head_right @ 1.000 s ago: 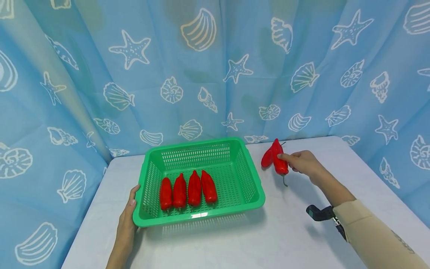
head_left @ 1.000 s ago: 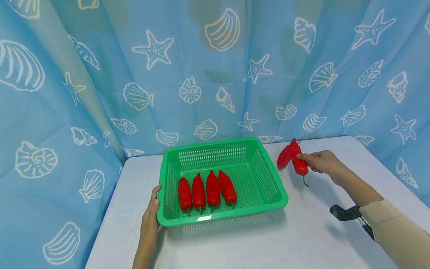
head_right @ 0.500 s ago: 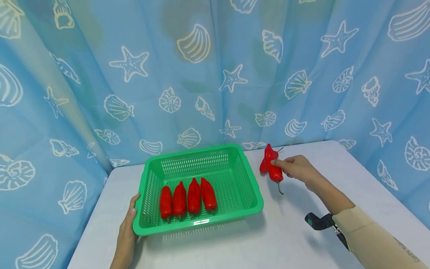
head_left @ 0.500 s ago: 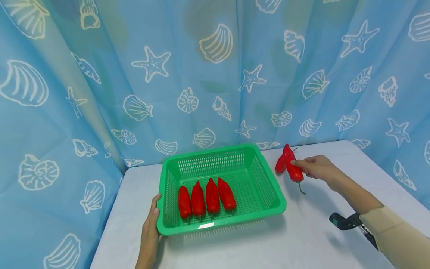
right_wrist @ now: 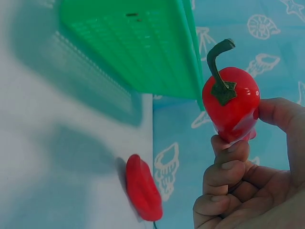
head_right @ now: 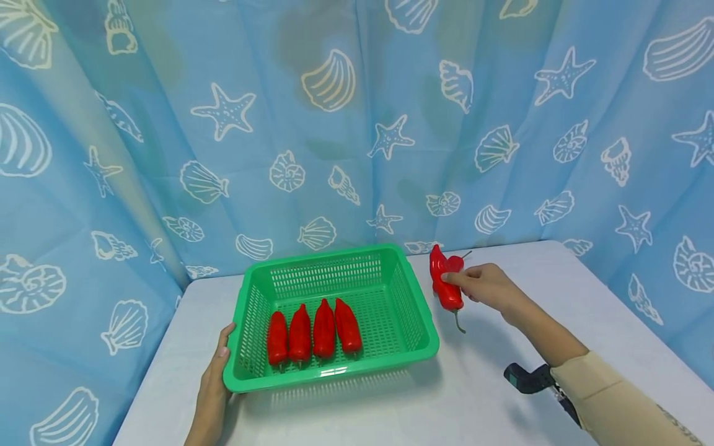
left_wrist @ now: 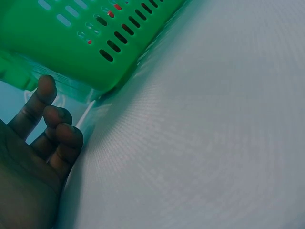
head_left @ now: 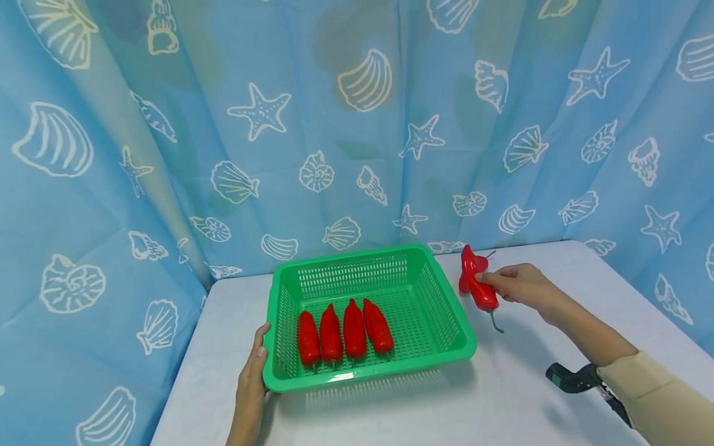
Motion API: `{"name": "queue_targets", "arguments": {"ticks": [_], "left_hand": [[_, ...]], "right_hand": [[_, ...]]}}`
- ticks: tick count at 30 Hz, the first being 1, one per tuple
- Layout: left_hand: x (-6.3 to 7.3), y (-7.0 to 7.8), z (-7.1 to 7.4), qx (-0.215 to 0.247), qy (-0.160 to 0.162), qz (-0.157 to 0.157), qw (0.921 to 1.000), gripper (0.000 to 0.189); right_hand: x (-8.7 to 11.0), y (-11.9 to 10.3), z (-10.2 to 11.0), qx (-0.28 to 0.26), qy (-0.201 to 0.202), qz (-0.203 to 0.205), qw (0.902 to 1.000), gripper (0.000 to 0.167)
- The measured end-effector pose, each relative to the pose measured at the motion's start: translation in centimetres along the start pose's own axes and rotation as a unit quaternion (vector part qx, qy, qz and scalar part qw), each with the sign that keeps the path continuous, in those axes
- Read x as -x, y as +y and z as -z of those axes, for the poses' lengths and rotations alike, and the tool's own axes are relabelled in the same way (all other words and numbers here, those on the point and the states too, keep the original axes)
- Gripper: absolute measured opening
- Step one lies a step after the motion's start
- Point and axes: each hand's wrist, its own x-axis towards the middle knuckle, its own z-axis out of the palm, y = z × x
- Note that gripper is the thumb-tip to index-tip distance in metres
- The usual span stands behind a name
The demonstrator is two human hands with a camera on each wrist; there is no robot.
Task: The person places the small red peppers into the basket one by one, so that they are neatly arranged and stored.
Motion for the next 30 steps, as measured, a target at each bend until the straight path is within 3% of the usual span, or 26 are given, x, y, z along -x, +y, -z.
{"name": "queue_targets", "arguments": {"ticks": [15, 25, 30], "left_hand": [[-0.1, -0.2, -0.6, -0.011, 0.007, -0.001, 0.9999, 0.063], [-0.1, -0.2, -0.2, -0.007, 0.003, -0.003, 1.0, 0.064], [0.0, 0.0, 0.0, -0.009, 0.005, -0.006, 0.9999, 0.063]], "right_hand": [[0.8, -1.4, -1.7, -0.001, -0.016, -0.001, 0.9999, 0.072], [0.9, -3.2, -2.1, 0.032, -0.012, 0.023, 0.9992, 0.055], [0.9, -3.9, -2.5, 0.028, -0.015, 0.029, 0.9991, 0.06]]}}
